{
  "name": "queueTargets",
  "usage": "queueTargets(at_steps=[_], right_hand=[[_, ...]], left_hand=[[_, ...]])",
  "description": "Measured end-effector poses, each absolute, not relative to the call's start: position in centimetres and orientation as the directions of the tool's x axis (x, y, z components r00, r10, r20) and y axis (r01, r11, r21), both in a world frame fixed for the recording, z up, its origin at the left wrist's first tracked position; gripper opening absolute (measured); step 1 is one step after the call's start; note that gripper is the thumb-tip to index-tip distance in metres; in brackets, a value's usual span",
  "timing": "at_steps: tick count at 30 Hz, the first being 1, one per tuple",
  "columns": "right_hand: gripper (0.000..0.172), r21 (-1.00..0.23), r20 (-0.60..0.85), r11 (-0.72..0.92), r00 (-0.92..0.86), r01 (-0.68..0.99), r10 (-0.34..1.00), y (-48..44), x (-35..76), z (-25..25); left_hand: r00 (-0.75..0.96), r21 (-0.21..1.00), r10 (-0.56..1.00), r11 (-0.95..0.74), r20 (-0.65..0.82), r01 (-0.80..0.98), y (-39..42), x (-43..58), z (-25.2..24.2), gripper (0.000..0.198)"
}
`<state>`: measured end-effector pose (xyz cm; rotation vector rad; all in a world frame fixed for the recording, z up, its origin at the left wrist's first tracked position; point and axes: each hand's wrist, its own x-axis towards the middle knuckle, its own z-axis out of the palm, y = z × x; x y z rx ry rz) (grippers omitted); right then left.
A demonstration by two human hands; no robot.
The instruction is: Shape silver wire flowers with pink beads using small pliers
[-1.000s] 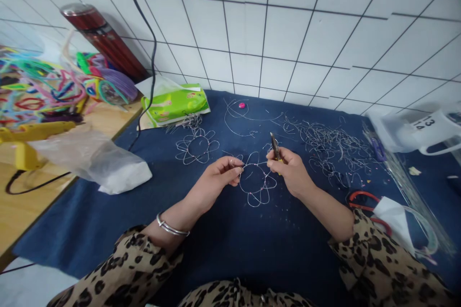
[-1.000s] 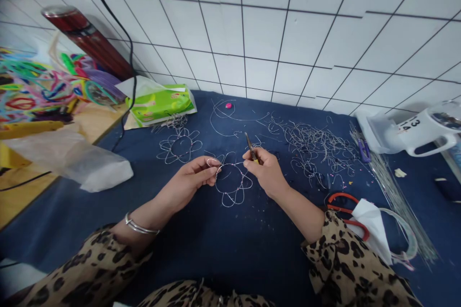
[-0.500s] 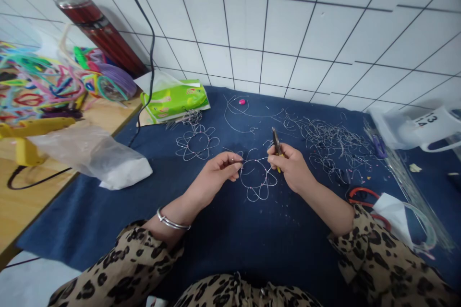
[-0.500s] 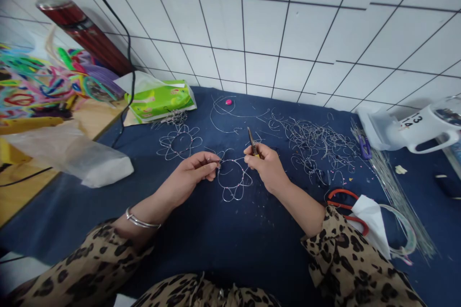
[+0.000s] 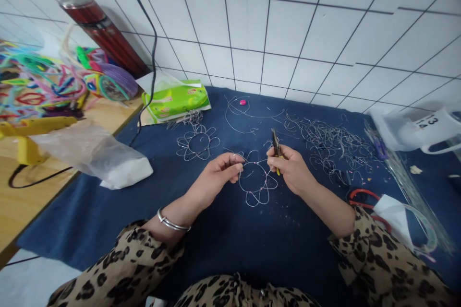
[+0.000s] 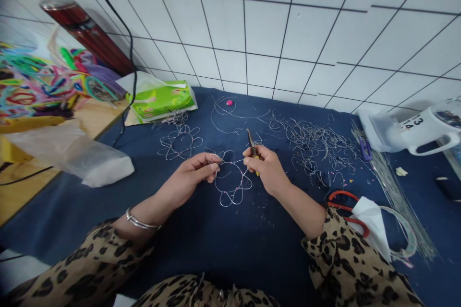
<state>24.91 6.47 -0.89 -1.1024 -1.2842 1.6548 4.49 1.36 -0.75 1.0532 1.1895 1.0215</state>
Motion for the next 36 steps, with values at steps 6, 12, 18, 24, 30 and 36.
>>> queueTargets(at_steps=[6, 12, 18, 24, 30, 36], right_hand=[[0.013, -0.973, -0.196, -0.230, -0.402, -0.038, 0.894, 5.7, 24.4, -0.8], [0.012, -0.975, -0.190, -0.222, -0.433, -0.024, 0.881, 5.5, 24.2, -1.0], [0.012, -0.974, -0.193, -0.224, -0.432, -0.023, 0.881, 5.4, 24.2, -1.1], [0.013, -0.976, -0.177, -0.214, -0.434, -0.038, 0.883, 5.3, 24.2, -1.4], [0.013, -0.971, -0.174, -0.228, -0.439, -0.074, 0.881, 5.4, 24.2, -1.6], [0.012, -0.981, -0.146, -0.189, -0.445, -0.053, 0.884, 5.3, 24.1, -1.7]], left_hand=[[0.123, 0.985, 0.979, 0.168, -0.162, -0.035, 1.3, 4.6, -0.8, 0.020], [0.182, 0.982, 0.968, 0.184, -0.173, -0.044, 1.1, 4.5, -0.7, 0.017], [0.206, 0.982, 0.962, 0.187, -0.182, -0.007, 1.1, 4.3, -0.6, 0.014], [0.234, 0.976, 0.952, 0.215, -0.200, -0.044, 1.2, 4.3, -0.4, 0.017], [0.243, 0.965, 0.942, 0.254, -0.232, -0.064, 1.3, 4.2, -0.5, 0.018], [0.242, 0.960, 0.936, 0.275, -0.255, -0.053, 1.3, 4.2, -0.6, 0.018]])
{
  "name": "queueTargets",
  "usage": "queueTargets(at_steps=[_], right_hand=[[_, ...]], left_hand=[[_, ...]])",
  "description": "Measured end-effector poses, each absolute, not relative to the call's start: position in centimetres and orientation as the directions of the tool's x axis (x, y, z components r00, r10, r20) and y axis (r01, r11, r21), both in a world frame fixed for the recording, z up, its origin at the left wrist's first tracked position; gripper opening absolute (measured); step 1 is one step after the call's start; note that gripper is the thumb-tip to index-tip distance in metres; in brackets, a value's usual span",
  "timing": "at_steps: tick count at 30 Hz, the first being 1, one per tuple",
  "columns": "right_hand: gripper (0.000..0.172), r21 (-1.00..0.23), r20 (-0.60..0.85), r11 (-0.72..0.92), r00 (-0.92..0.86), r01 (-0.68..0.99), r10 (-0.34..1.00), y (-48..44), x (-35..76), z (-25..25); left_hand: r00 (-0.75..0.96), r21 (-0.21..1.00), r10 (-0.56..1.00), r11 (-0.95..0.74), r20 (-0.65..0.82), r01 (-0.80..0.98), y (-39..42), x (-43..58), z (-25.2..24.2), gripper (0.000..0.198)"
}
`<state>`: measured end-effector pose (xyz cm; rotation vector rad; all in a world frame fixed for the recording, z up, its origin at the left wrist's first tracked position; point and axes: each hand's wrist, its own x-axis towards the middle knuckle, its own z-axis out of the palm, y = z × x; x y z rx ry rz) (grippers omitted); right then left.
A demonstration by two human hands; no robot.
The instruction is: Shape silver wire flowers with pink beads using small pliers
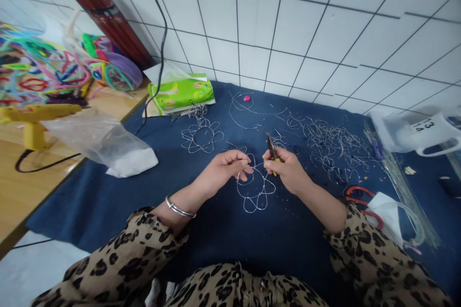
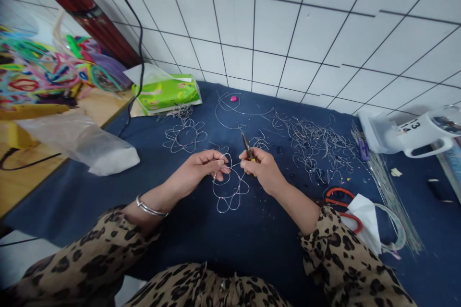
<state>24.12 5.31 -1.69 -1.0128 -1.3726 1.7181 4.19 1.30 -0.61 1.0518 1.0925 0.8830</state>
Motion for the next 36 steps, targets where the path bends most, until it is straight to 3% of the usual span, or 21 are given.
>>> queueTargets(at_steps=[22, 25, 30, 33, 36], right_hand=[[0.012, -0.989, -0.057, -0.111, -0.453, -0.094, 0.890, 5.18, 24.12, -2.52], [0.012, -0.986, -0.057, -0.122, -0.455, -0.114, 0.889, 5.20, 24.12, -2.60], [0.013, -0.982, -0.072, -0.143, -0.446, -0.127, 0.892, 5.15, 24.13, -2.45], [0.013, -0.980, -0.080, -0.150, -0.439, -0.128, 0.895, 5.14, 24.13, -2.41], [0.015, -0.975, -0.078, -0.159, -0.436, -0.154, 0.896, 5.15, 24.14, -2.42]], left_hand=[[0.234, 0.957, 0.934, 0.288, -0.271, -0.040, 1.04, 4.22, -0.54, 0.020], [0.147, 0.980, 0.969, 0.201, -0.198, -0.006, 1.12, 4.15, -0.80, 0.019], [-0.155, 0.979, 0.983, -0.063, 0.095, 0.195, 1.01, 4.02, -0.89, 0.014], [-0.171, 0.955, 0.973, -0.102, 0.154, 0.280, 0.79, 3.95, -0.56, 0.015], [-0.063, 0.943, 0.994, -0.065, 0.091, 0.326, 0.52, 3.98, -0.17, 0.021]])
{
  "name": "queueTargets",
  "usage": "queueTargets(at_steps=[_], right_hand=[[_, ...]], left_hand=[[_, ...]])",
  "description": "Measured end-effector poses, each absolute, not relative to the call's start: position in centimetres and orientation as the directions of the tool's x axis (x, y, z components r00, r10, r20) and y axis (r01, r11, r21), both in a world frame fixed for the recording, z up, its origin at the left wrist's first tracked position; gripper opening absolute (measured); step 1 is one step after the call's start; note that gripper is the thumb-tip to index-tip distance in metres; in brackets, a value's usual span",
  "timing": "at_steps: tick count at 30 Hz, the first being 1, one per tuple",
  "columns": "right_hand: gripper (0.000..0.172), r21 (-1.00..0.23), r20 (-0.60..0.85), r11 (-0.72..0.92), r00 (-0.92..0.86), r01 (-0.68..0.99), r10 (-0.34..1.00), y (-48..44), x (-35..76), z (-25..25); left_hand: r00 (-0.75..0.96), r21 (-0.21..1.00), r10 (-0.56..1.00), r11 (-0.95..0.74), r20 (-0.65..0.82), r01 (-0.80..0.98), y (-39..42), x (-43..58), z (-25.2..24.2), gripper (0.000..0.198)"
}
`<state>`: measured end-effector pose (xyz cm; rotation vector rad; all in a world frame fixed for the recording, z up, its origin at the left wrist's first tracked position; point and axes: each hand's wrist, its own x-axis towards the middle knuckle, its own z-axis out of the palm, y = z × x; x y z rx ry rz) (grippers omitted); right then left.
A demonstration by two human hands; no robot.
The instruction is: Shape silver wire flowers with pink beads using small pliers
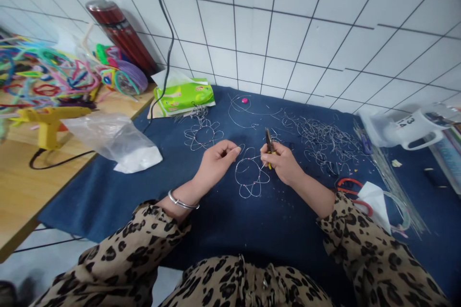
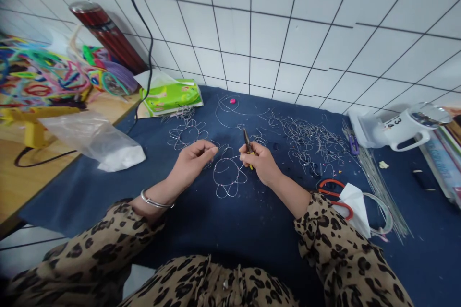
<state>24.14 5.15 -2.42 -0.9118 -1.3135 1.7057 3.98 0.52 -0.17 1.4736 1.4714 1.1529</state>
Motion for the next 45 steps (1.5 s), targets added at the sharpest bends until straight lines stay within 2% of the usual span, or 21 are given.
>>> queueTargets(at_steps=[4, 7, 10, 13, 15, 19, 26, 35, 41, 45], right_hand=[[0.015, -0.967, -0.064, -0.161, -0.426, -0.195, 0.903, 5.1, 24.2, -2.4], [0.014, -0.963, -0.058, -0.165, -0.433, -0.213, 0.899, 5.1, 24.3, -2.3], [0.014, -0.961, -0.046, -0.164, -0.457, -0.221, 0.888, 5.0, 24.2, -2.2], [0.014, -0.963, -0.036, -0.157, -0.475, -0.218, 0.879, 5.0, 24.2, -2.2], [0.014, -0.965, -0.035, -0.156, -0.484, -0.212, 0.874, 5.0, 24.2, -2.2], [0.015, -0.965, -0.051, -0.171, -0.492, -0.201, 0.869, 4.9, 24.3, -2.3], [0.016, -0.962, -0.077, -0.191, -0.473, -0.197, 0.878, 4.9, 24.4, -1.9], [0.016, -0.971, -0.077, -0.168, -0.445, -0.168, 0.892, 5.1, 24.5, -2.2], [0.014, -0.985, -0.044, -0.107, -0.406, -0.133, 0.913, 5.0, 24.5, -2.1], [0.014, -0.987, -0.046, -0.102, -0.392, -0.125, 0.919, 5.1, 24.4, -2.1]], left_hand=[[0.110, 0.941, 0.992, 0.019, -0.060, 0.338, 0.3, 4.0, 0.0, 0.032], [0.046, 0.944, 0.999, -0.013, -0.003, 0.329, 0.5, 4.0, -0.1, 0.032], [0.032, 0.991, 0.999, -0.005, 0.000, 0.132, 0.9, 4.1, -0.5, 0.031], [0.263, 0.967, 0.957, 0.178, -0.127, -0.183, 1.1, 4.4, -0.9, 0.034], [0.418, 0.898, 0.890, 0.324, -0.183, -0.296, 1.1, 4.6, -1.1, 0.038], [0.540, 0.811, 0.812, 0.461, -0.220, -0.361, 0.9, 4.8, -1.5, 0.040], [0.545, 0.768, 0.806, 0.495, -0.231, -0.406, 0.7, 5.0, -1.7, 0.029], [0.457, 0.871, 0.859, 0.391, -0.230, -0.298, 1.3, 3.7, -1.0, 0.019], [0.308, 0.991, 0.942, 0.126, -0.132, 0.039, 1.2, 3.9, -0.5, 0.018], [0.269, 0.985, 0.954, 0.101, -0.135, 0.138, 1.2, 4.1, -0.7, 0.019]])
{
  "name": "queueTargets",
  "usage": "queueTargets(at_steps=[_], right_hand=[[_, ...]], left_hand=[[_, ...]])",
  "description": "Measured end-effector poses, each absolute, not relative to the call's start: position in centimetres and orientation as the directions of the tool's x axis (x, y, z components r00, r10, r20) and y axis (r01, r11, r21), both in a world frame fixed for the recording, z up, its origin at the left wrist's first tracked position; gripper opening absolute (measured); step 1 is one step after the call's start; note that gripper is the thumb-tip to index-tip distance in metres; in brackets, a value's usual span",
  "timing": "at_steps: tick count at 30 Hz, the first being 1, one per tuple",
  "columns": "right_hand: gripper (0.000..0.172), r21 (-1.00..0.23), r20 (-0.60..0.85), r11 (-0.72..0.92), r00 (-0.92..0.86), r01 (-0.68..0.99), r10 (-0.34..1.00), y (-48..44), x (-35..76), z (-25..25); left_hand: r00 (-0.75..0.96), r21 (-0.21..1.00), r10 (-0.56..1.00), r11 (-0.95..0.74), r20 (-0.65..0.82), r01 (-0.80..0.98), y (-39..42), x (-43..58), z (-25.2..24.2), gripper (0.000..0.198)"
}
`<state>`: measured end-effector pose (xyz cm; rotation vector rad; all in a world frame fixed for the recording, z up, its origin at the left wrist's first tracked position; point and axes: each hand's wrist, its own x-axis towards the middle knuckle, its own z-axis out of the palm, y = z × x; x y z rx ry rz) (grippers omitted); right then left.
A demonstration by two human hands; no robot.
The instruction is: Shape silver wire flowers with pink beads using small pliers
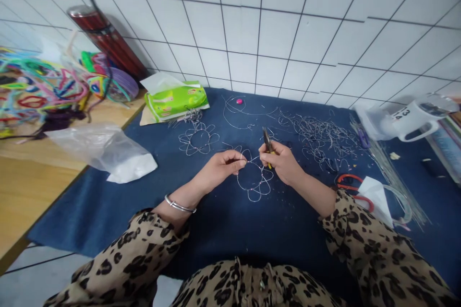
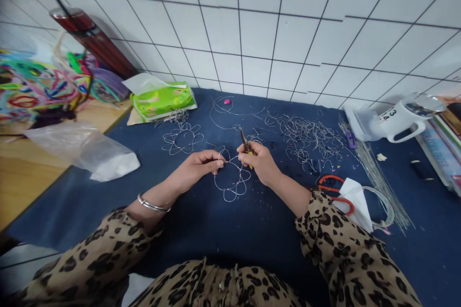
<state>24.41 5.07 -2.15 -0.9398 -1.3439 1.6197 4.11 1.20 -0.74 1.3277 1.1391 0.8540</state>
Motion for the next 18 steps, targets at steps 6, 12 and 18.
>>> queueTargets(at_steps=[6, 12, 18], right_hand=[[0.013, -0.989, -0.042, -0.096, -0.401, -0.115, 0.915, 5.07, 24.37, -2.03], [0.010, -0.986, -0.040, -0.108, -0.449, -0.128, 0.893, 4.87, 24.29, -1.63], [0.011, -0.984, -0.038, -0.115, -0.472, -0.134, 0.881, 4.76, 24.21, -1.68]], left_hand=[[0.287, 0.981, 0.941, 0.152, -0.181, 0.120, 1.47, 4.08, -1.06, 0.017], [0.305, 0.979, 0.931, 0.172, -0.199, 0.113, 1.39, 4.13, -1.10, 0.018], [0.324, 0.975, 0.924, 0.162, -0.203, 0.149, 1.31, 4.08, -1.19, 0.023]])
